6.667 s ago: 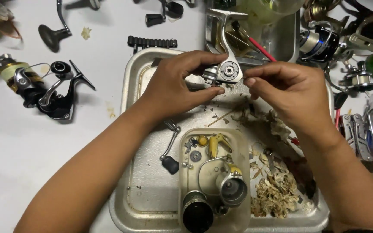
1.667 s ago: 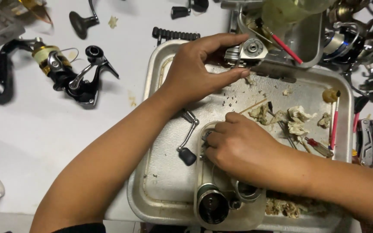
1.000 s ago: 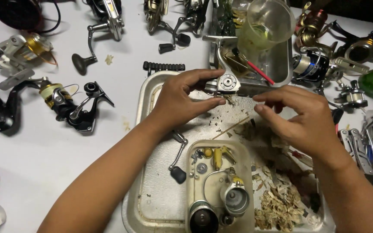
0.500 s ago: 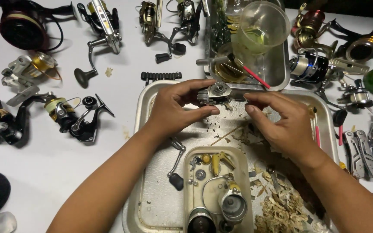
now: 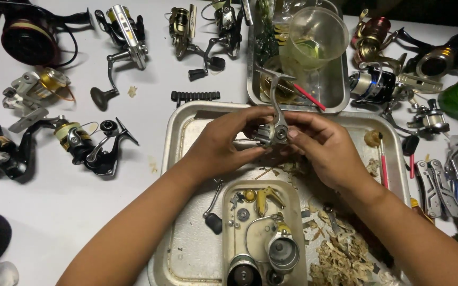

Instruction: Disassembling a fishing reel to clean and inspect internal components like gears and bearings on a metal tray.

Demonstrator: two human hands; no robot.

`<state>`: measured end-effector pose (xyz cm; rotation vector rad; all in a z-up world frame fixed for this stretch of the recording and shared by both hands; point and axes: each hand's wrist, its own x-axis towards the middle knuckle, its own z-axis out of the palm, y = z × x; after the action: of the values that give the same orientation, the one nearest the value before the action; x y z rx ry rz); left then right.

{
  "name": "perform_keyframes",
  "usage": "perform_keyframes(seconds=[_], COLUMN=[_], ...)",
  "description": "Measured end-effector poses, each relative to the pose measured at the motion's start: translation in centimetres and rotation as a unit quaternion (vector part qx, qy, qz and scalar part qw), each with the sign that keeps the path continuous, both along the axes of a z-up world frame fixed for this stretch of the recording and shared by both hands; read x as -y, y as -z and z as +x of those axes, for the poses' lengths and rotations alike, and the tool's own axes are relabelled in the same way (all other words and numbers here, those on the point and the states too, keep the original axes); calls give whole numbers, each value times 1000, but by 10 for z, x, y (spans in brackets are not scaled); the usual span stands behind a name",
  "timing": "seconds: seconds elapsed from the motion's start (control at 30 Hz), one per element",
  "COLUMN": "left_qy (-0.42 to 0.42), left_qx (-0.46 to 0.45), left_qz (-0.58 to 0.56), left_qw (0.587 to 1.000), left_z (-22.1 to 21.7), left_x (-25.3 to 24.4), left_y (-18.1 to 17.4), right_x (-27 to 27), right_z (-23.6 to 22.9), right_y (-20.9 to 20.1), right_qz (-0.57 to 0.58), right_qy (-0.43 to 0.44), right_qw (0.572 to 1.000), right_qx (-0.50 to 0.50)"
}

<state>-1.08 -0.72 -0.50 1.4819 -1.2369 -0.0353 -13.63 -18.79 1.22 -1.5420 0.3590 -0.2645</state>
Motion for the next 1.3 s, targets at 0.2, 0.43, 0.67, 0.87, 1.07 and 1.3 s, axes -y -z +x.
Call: perform_keyframes(seconds=[0.2,0.43,0.67,0.87,1.07,1.3], left_qy=[21,42,74,38,-20,-47], left_qx=[-122,-243,-155,-127,-131,-150], left_qz=[-3,18,32,-2,-10,-7], left_qw=[992,969,985,991,991,987], left_z=[-7,-10,-9,-4,3,13], left_x=[0,-1,2,1,-2,0], left_y=[-9,-6,-6,3,5,22], right_x=[6,14,20,30,37,43], right_z=[-2,1,3,5,-6,-11], right_y=[17,37,58,55,4,-3], right_qz=[145,192,238,184,-131,-346], right_qy=[-2,-45,-98,-65,13,-6], right_qw=[989,979,963,979,985,936], right_qx=[5,46,74,54,109,66])
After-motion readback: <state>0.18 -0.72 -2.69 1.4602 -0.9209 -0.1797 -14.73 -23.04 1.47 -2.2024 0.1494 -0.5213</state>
